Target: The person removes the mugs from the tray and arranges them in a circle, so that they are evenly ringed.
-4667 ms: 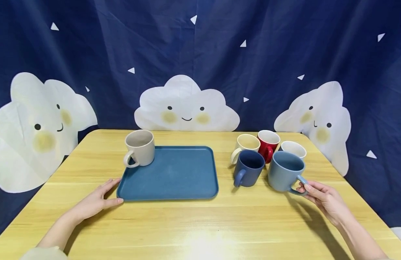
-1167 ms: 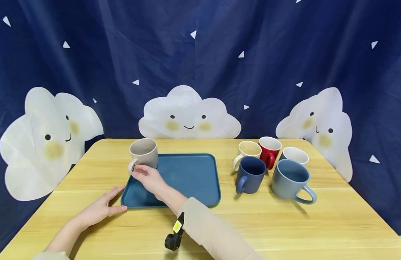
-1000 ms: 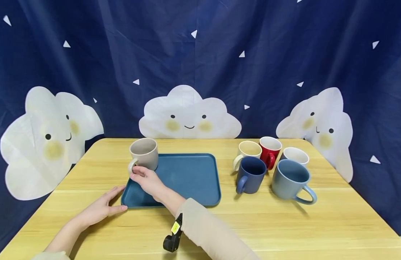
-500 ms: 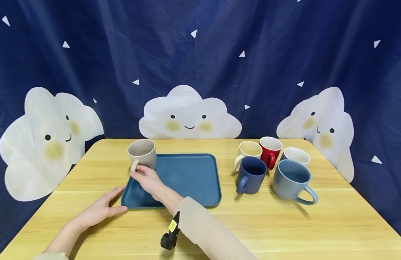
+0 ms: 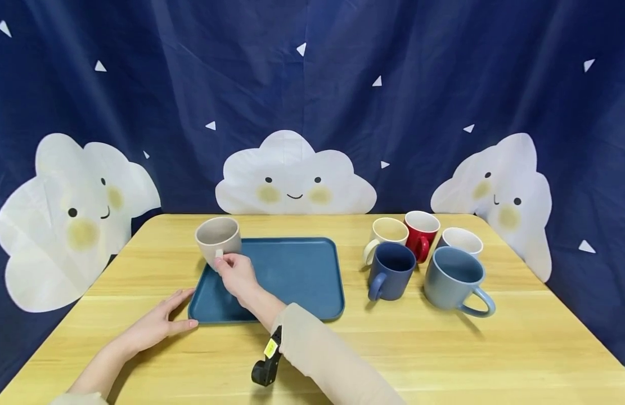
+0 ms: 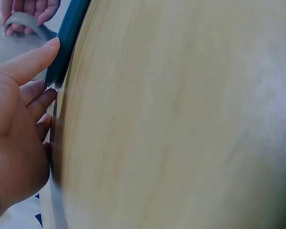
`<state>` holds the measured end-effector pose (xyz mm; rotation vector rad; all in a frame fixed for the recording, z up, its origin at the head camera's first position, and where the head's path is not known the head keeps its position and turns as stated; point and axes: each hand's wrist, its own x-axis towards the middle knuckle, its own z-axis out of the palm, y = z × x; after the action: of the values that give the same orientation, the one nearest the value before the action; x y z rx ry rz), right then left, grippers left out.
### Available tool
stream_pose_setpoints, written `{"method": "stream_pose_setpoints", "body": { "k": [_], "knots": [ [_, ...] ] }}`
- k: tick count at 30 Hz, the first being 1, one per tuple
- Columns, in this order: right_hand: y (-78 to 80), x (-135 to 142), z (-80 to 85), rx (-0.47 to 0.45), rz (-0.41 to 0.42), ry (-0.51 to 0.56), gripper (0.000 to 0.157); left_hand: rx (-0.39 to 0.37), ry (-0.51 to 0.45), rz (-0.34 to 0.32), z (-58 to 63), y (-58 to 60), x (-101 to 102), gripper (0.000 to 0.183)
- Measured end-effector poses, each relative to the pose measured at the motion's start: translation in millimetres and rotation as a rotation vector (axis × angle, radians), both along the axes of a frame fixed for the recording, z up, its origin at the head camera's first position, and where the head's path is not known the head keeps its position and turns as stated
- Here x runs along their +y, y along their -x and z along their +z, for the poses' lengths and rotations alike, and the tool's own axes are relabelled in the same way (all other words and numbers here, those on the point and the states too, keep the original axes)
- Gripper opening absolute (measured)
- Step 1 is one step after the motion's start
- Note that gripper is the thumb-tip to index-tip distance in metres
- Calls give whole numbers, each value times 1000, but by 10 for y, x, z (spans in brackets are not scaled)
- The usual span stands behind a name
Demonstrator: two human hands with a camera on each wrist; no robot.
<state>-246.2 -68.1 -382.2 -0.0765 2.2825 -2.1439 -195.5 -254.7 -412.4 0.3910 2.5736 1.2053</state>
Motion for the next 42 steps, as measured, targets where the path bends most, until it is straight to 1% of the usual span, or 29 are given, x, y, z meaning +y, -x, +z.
{"method": "stream_pose_setpoints", "body": {
  "k": [3, 6, 8, 11, 16, 20, 24, 29, 34, 38, 42],
  "knots": [
    [8, 57, -17, -16, 9, -8, 18, -9, 1, -1, -1, -15, -9, 80],
    [-4, 109, -48, -55, 13, 46, 18, -20, 17, -2, -13, -40, -13, 80],
    [-11, 139, -67, -66, 24, 80, 18, -21, 24, -1, -29, -48, -11, 80],
    [-15, 191, -69, -75, 44, 127, 19, 0, 24, -8, -47, -42, -4, 79],
    [-18, 319, 20, -74, 103, 185, 20, 32, 22, -18, -41, -9, 0, 77],
    [-58, 446, 182, -56, 143, 251, 20, 11, 24, -14, -6, 10, 6, 79],
    [-141, 600, 393, -37, 181, 306, 22, -11, 25, -11, 4, 26, -7, 80],
    [-253, 840, 657, -4, 226, 307, 25, -22, 22, -9, -2, 38, -34, 80],
    [-409, 1167, 891, 45, 274, 317, 25, -15, 22, -9, -1, 37, -36, 81],
    [-517, 1472, 1013, 79, 304, 334, 17, -12, 16, -9, 7, 37, -29, 81],
    [-612, 1791, 1086, 89, 317, 333, 24, -18, 15, -10, 16, 34, -17, 81]
  ]
}}
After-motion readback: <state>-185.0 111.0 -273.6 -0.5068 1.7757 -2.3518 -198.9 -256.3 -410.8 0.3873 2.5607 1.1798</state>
